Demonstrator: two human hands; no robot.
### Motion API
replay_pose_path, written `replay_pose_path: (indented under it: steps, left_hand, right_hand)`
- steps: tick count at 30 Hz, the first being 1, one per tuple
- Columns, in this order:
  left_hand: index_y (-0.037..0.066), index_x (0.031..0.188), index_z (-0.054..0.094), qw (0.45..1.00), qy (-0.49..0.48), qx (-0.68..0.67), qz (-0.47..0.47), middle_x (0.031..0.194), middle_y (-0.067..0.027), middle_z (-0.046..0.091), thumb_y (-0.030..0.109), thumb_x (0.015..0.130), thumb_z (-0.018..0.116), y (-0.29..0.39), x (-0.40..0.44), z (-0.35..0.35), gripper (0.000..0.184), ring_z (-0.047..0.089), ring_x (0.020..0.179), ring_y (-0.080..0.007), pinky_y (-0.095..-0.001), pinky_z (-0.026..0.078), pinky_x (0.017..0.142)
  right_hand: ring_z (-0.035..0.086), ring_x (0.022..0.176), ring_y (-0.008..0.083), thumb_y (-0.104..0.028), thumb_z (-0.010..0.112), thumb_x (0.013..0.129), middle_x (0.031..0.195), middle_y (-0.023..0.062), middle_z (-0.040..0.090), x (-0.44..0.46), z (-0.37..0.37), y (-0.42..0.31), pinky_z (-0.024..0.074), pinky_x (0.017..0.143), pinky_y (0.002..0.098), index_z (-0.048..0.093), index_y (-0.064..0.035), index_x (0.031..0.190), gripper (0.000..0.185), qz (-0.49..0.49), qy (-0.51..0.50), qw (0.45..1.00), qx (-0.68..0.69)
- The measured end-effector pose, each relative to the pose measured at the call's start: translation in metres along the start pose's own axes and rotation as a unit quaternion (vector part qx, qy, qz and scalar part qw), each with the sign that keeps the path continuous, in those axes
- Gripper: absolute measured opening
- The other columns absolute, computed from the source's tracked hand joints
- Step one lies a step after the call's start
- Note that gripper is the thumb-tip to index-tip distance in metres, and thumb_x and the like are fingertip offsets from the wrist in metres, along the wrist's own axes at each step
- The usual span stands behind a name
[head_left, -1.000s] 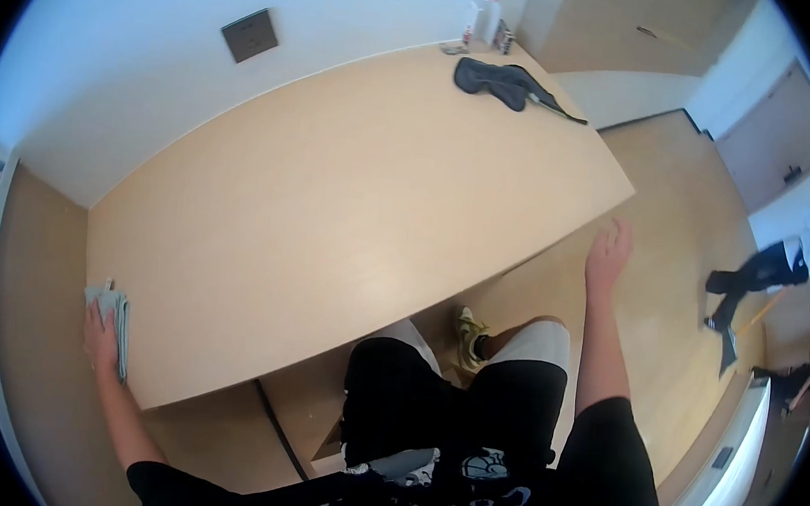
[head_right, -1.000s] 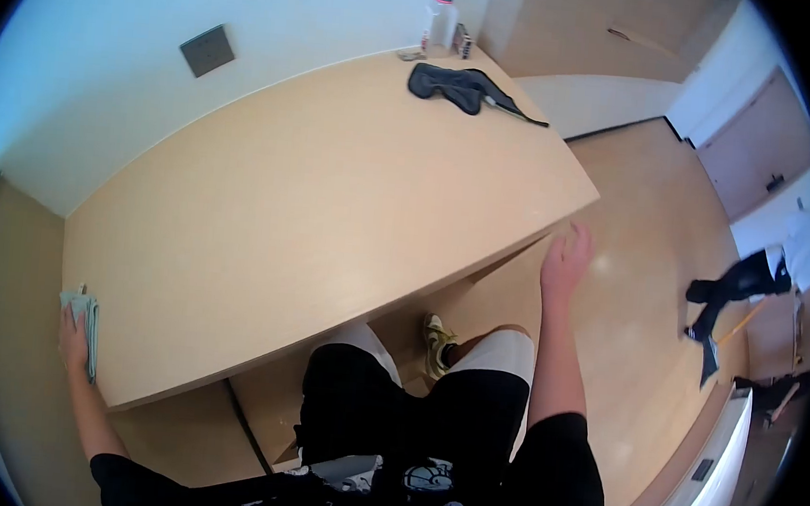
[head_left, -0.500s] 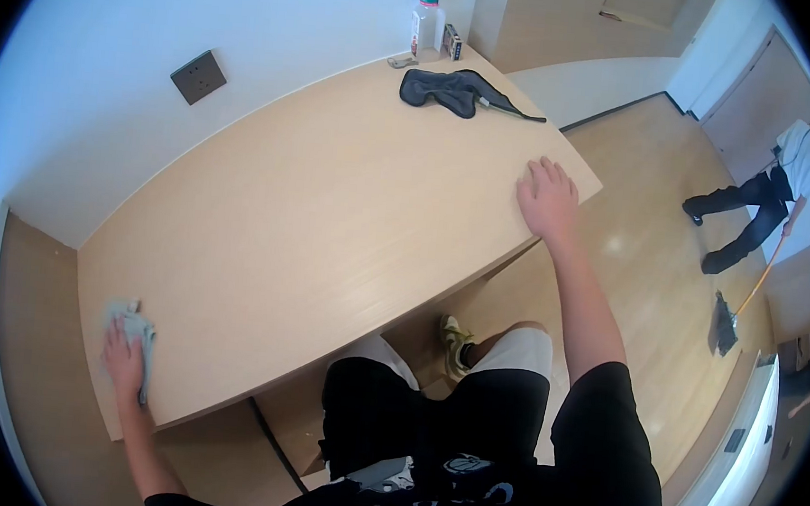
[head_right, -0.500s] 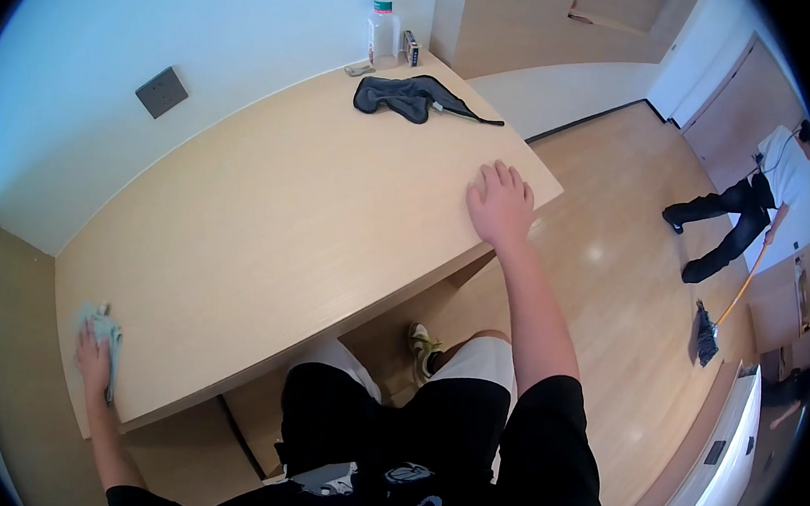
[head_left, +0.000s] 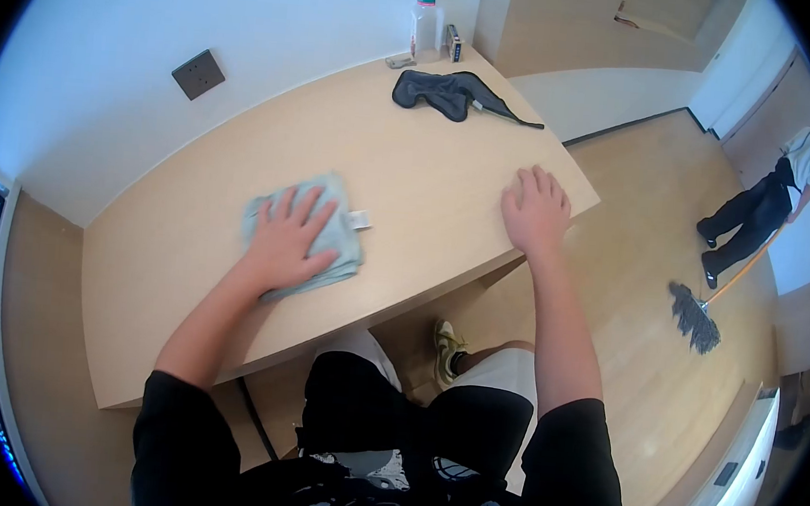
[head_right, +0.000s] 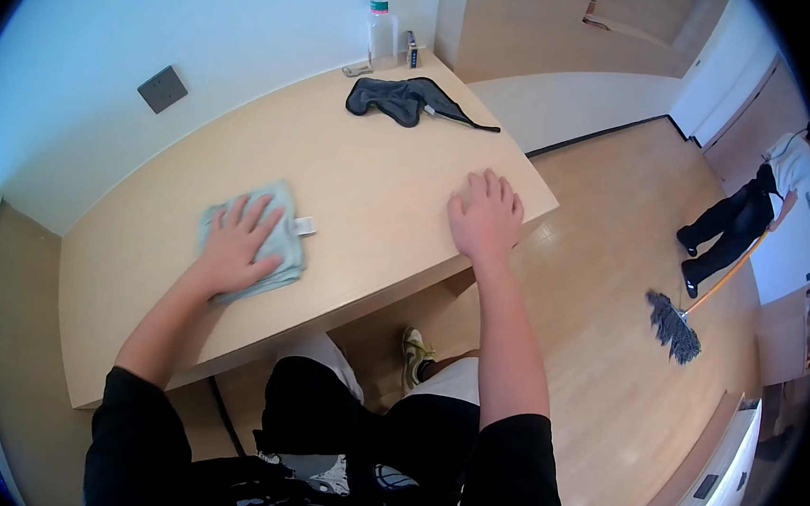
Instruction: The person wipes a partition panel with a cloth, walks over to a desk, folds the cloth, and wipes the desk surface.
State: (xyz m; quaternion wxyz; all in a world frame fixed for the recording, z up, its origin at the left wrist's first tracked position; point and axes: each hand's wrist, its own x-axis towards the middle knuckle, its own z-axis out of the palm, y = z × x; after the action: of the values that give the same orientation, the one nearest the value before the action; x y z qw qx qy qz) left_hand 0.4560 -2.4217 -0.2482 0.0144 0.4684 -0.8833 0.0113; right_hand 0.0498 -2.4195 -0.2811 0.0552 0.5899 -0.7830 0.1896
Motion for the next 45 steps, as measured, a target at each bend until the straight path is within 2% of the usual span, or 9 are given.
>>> replay_pose_path:
  steps: [6,9,12,21,32,39,42,45]
  left_hand:
    - [0.017,0.155,0.042,1.0,-0.017,-0.023,-0.004,0.162,-0.0148,0.032,0.064,0.083,0.06,0.037,0.058,-0.013,0.088,0.026,0.149,-0.0434,-0.0724,0.02,0.112]
    - [0.015,0.156,0.039,1.0,0.01,0.021,0.006,0.165,-0.0136,0.028,0.064,0.084,0.059,0.036,0.061,-0.001,0.09,0.025,0.15,-0.0422,-0.074,0.018,0.112]
    - [0.012,0.158,0.035,1.0,-0.01,0.008,0.023,0.167,-0.012,0.025,0.064,0.086,0.057,0.034,0.064,-0.003,0.091,0.023,0.151,-0.0416,-0.0752,0.017,0.113]
    - [0.012,0.16,0.03,1.0,-0.014,-0.006,-0.017,0.169,-0.0094,0.021,0.066,0.092,0.05,0.071,0.127,0.0,0.089,0.022,0.153,-0.0396,-0.0736,0.019,0.114]
    - [0.015,0.162,0.027,0.997,-0.012,-0.026,-0.078,0.171,-0.0056,0.017,0.074,0.091,0.043,0.098,0.207,0.005,0.094,0.02,0.154,-0.0376,-0.0736,0.017,0.114]
    - [0.018,0.162,0.027,0.997,-0.008,-0.027,-0.073,0.171,-0.0046,0.019,0.076,0.091,0.041,0.099,0.203,0.006,0.093,0.019,0.155,-0.0369,-0.0715,0.013,0.117]
    - [0.018,0.162,0.029,0.998,-0.007,-0.025,-0.057,0.17,-0.0062,0.021,0.074,0.093,0.04,0.093,0.191,0.004,0.089,0.019,0.155,-0.0369,-0.0677,0.013,0.119]
    - [0.018,0.161,0.032,0.996,0.006,-0.038,-0.081,0.169,-0.0084,0.023,0.071,0.095,0.039,0.083,0.167,0.003,0.085,0.02,0.154,-0.0372,-0.0643,0.013,0.121]
  right_hand:
    - [0.039,0.144,0.0296,-0.039,0.056,0.093,0.153,0.0099,0.048,-0.002,-0.002,0.0,0.0239,0.121,0.0479,0.061,-0.0131,0.137,0.05,-0.002,0.004,1.0,0.019]
    - [0.039,0.144,0.0296,-0.039,0.056,0.093,0.152,0.0102,0.049,-0.002,0.0,0.001,0.0238,0.12,0.048,0.062,-0.013,0.135,0.05,-0.004,0.011,1.0,0.021]
    - [0.039,0.144,0.0297,-0.038,0.057,0.093,0.151,0.0108,0.05,-0.003,0.003,0.0,0.024,0.12,0.0486,0.062,-0.0124,0.135,0.05,-0.005,0.028,0.999,0.018]
    - [0.041,0.142,0.0317,-0.036,0.058,0.092,0.15,0.0119,0.051,0.0,0.006,-0.001,0.0257,0.119,0.0501,0.062,-0.0111,0.135,0.05,0.0,0.032,0.999,0.018]
    - [0.042,0.141,0.0309,-0.037,0.06,0.089,0.148,0.0116,0.053,-0.002,0.001,-0.002,0.0256,0.119,0.0489,0.064,-0.0119,0.132,0.05,-0.004,0.042,0.998,0.042]
    - [0.04,0.142,0.0295,-0.038,0.058,0.09,0.151,0.0108,0.051,-0.002,0.001,0.001,0.0245,0.12,0.0481,0.062,-0.0128,0.134,0.051,-0.003,0.032,0.999,0.028]
    - [0.039,0.143,0.0292,-0.038,0.057,0.09,0.152,0.0109,0.05,-0.002,-0.001,0.002,0.024,0.12,0.0472,0.062,-0.0135,0.135,0.051,0.003,0.023,0.999,0.033]
    - [0.039,0.144,0.0281,-0.038,0.057,0.091,0.153,0.0097,0.049,-0.002,-0.002,0.001,0.0245,0.12,0.0467,0.061,-0.014,0.136,0.051,0.013,0.013,0.999,0.027]
